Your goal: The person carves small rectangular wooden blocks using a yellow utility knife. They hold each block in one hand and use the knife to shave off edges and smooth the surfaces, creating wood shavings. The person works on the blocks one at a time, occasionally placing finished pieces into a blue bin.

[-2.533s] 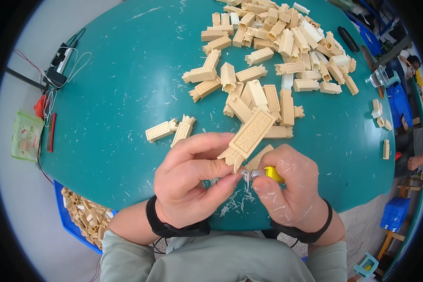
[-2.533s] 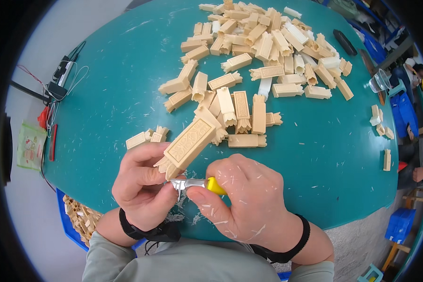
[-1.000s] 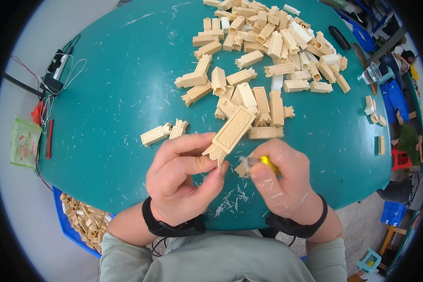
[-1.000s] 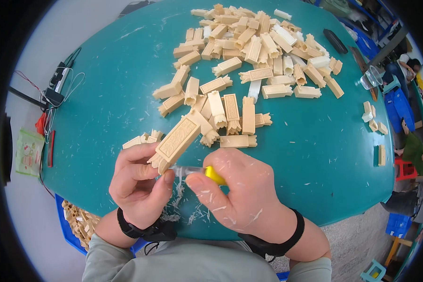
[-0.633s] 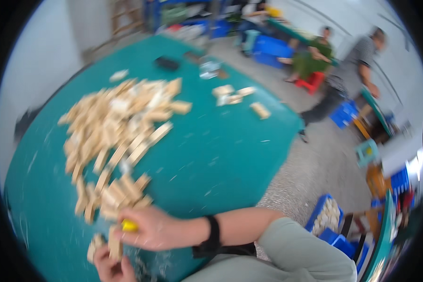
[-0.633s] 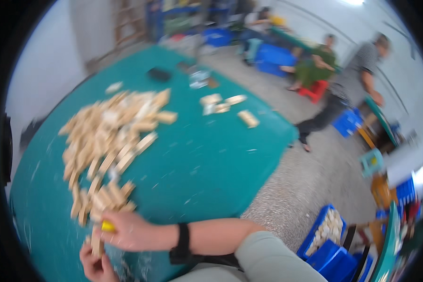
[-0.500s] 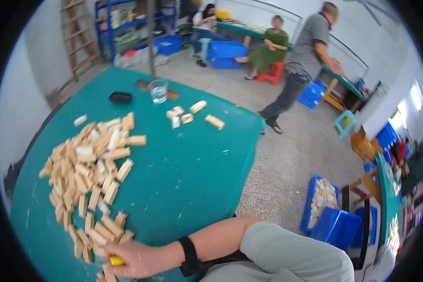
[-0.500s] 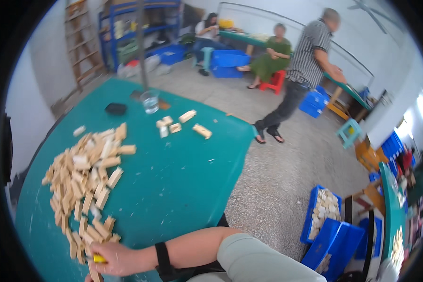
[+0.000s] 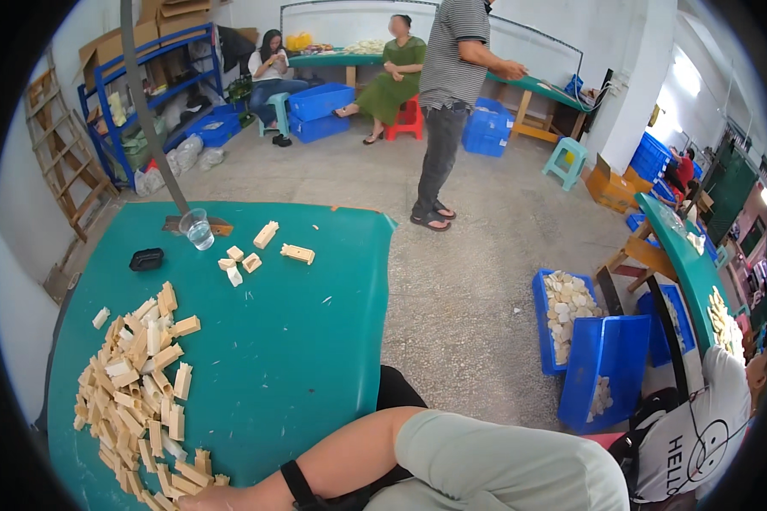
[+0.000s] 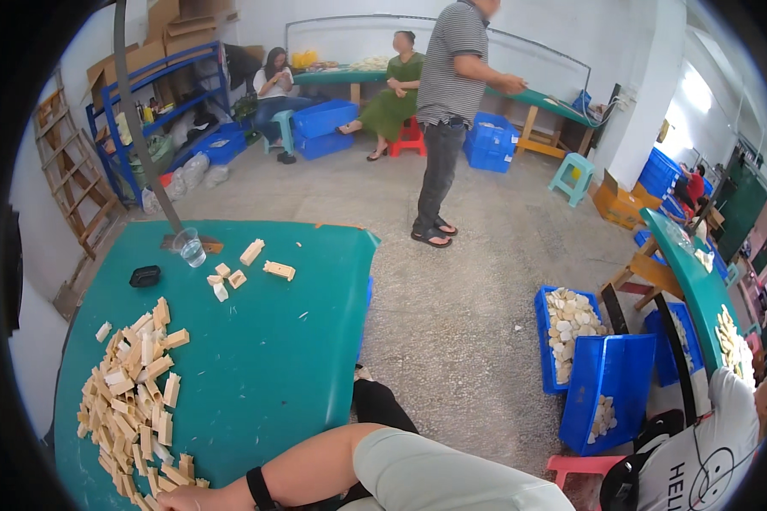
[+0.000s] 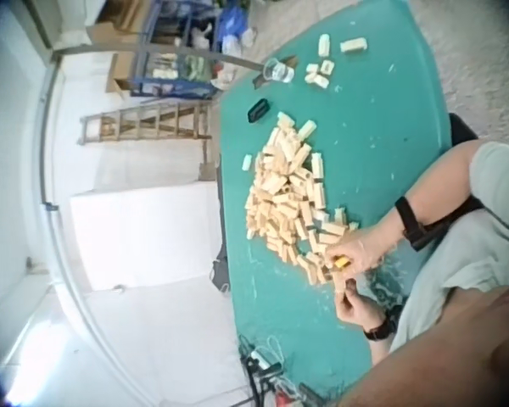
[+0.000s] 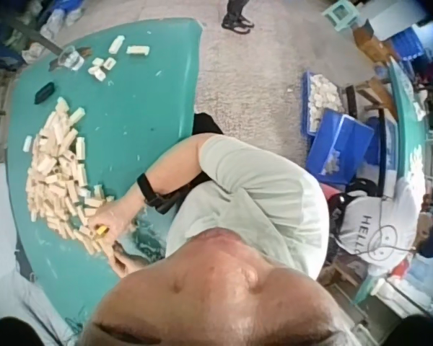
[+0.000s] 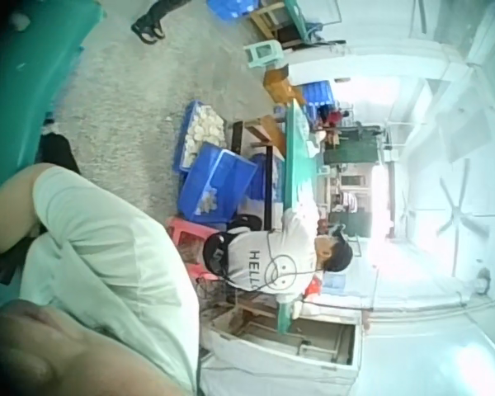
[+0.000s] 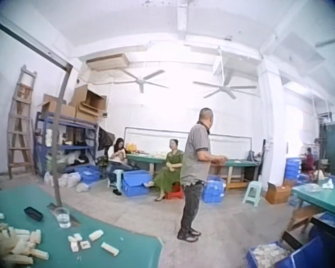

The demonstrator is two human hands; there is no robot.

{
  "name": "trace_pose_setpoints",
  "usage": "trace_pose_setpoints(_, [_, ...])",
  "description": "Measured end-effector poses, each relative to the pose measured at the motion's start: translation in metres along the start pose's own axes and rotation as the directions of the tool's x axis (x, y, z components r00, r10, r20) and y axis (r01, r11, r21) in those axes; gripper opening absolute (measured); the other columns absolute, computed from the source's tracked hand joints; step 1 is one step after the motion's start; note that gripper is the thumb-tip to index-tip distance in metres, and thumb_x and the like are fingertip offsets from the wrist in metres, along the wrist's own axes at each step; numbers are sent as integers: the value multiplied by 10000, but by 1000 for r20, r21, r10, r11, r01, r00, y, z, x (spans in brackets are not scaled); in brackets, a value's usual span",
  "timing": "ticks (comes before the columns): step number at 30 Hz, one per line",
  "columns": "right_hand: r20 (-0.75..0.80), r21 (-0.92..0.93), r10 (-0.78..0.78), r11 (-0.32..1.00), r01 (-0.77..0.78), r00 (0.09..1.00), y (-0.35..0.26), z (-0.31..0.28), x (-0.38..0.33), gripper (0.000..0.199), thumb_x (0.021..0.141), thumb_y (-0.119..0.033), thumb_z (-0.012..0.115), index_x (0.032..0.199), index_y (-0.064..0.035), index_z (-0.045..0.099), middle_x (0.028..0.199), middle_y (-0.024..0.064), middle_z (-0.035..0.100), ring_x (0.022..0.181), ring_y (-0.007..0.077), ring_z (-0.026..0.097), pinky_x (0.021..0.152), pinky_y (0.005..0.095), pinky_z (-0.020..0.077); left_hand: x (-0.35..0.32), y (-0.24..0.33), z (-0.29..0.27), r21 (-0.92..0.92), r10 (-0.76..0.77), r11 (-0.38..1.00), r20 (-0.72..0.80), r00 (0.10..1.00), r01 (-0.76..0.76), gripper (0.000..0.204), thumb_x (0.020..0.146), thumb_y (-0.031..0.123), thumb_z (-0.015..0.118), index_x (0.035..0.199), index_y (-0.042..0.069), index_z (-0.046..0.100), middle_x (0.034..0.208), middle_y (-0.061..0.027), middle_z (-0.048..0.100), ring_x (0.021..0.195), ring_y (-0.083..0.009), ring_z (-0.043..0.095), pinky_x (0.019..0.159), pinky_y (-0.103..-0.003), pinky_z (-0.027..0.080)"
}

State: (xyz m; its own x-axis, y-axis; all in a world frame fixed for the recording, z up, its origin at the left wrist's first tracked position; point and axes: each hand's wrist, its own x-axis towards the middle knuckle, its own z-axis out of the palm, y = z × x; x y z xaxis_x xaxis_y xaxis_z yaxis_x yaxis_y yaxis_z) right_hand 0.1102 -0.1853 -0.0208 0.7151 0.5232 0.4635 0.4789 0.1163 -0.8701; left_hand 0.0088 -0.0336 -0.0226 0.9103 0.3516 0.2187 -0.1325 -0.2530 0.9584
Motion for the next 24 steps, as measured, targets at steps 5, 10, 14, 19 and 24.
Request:
trace_pose_setpoints(5, [-18,-6,51,999,-51,999,-1,-2,1,339,781,-329,632,910,-34,524,756,121,535,635,233,503,591,361,407,1,9,4,89,-31,996,14,999,29,199,884,63,528,1015,-82,563,979,-226,611,897,-295,604,825,-378,494])
trace_pose_setpoints(10, [-144,98,-57,993,71,988,18,9,-1,334,790,-262,620,921,-30,417,699,138,502,625,282,492,568,373,392,2,-1,0,-24,73,997,8,997,-73,141,873,47,546,960,-61,572,919,-163,624,836,-235,606,793,-342,496])
trace_pose_setpoints(14, [-118,145,-28,988,45,993,15,7,2,336,767,-238,640,916,-33,420,749,123,523,661,254,500,593,349,399,4,2,-5,-51,98,994,45,994,-96,103,876,51,545,929,-33,574,895,-130,626,803,-190,589,756,-309,485])
trace_pose_setpoints(19, [-85,133,-26,990,37,996,20,7,-1,331,780,-226,642,937,-40,418,801,107,531,698,223,503,619,340,405,3,1,-6,-66,93,994,62,994,-89,102,876,46,539,941,-31,560,901,-128,624,802,-176,583,755,-295,481])
trace_pose_setpoints(24, [-86,171,-22,985,37,996,20,10,-4,322,769,-208,640,938,-42,422,810,95,536,704,212,502,628,330,409,3,-5,-17,20,96,995,108,990,-99,113,874,37,536,968,-25,544,947,-131,609,857,-194,575,789,-318,474])
